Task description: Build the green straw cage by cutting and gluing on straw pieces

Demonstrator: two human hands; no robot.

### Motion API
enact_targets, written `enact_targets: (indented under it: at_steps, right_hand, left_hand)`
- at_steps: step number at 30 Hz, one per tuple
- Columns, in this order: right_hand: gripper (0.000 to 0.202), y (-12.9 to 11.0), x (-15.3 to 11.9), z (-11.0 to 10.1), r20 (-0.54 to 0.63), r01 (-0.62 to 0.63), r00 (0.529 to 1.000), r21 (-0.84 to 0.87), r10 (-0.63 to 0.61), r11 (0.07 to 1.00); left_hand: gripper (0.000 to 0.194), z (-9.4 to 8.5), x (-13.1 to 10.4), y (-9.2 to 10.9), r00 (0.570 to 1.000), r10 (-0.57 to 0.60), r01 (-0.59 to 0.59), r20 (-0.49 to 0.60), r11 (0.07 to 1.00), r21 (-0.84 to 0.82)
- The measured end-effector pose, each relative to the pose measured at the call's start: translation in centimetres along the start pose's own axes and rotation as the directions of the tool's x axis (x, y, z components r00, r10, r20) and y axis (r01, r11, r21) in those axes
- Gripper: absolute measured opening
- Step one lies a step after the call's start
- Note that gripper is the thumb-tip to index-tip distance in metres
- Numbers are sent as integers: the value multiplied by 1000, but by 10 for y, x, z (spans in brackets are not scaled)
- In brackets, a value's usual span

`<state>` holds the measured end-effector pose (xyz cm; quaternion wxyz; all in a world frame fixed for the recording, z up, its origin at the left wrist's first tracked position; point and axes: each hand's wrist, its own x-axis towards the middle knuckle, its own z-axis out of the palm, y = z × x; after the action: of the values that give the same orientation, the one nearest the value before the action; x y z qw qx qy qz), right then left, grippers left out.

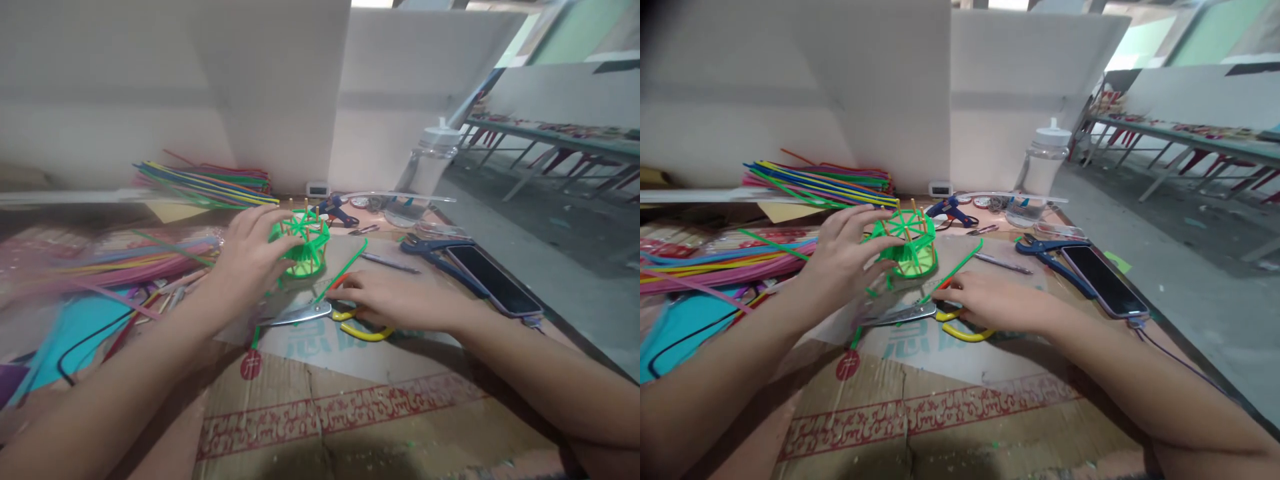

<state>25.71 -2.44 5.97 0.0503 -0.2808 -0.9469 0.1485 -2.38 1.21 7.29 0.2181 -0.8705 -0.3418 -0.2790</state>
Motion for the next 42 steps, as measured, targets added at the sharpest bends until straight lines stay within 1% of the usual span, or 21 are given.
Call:
enact_targets:
  at_steps: [3, 5, 7, 9, 11, 13, 15, 19, 23, 27, 30, 34, 37, 40, 42]
  right_hand:
    - [64, 2, 4, 9, 32, -59, 998, -69, 61, 996]
    - [61, 1, 3, 8, -6, -74, 997, -24, 74, 997]
    - [52, -2, 1, 1, -17, -101, 995, 59, 102, 993]
    - [43, -4, -3, -10, 25, -186, 983, 141, 184, 972]
    - [46, -2, -7, -21, 68, -291, 957, 198, 283, 936]
    - [55, 4, -10, -28, 88, -322, 947, 253, 310, 912]
    - [57, 12, -12, -31, 103, -304, 953, 299, 286, 904]
    - [62, 21, -14, -28, 160, -280, 959, 373, 236, 885]
    - [59, 18, -15, -28, 152, -247, 968, 407, 201, 879]
    - [57, 14, -14, -32, 174, -243, 967, 428, 185, 870]
    - [58, 17, -12, -32, 176, -236, 969, 442, 174, 866]
    - [59, 30, -8, -27, 180, -233, 969, 466, 166, 853]
    - [60, 38, -5, -25, 157, -187, 980, 511, 123, 839]
    - [61, 40, -2, -27, 158, -165, 983, 507, 97, 846]
    - [64, 37, 0, -29, 170, -180, 980, 496, 108, 849]
  left_hand:
    - [24, 3, 0, -19, 1000, 5, -3, 30, 998, -63]
    - [24, 6, 0, -29, 999, 4, 2, 54, 995, -96]
    - [23, 9, -1, -35, 998, 8, 0, 66, 993, -119]
    - [23, 12, -2, -38, 998, 18, -9, 63, 989, -145]
    - [23, 13, -3, -39, 998, 24, -14, 61, 987, -163]
    - [24, 14, -4, -39, 998, 23, -13, 60, 986, -165]
    - [25, 14, -4, -38, 998, 26, -16, 62, 987, -160]
    - [30, 14, -4, -39, 998, 25, -14, 64, 985, -170]
    - [41, 9, -3, -42, 996, 13, 5, 92, 981, -195]
    - [42, -1, -2, -46, 995, 6, 16, 104, 977, -211]
    - [44, -4, -1, -48, 993, -2, 28, 120, 977, -213]
    - [46, 1, -2, -48, 992, 1, 26, 126, 977, -210]
    - [44, 5, -2, -45, 993, 16, 9, 118, 978, -207]
    - [42, 7, -3, -42, 992, 28, -3, 120, 978, -208]
    - [41, 7, -3, -41, 992, 22, 4, 122, 978, -210]
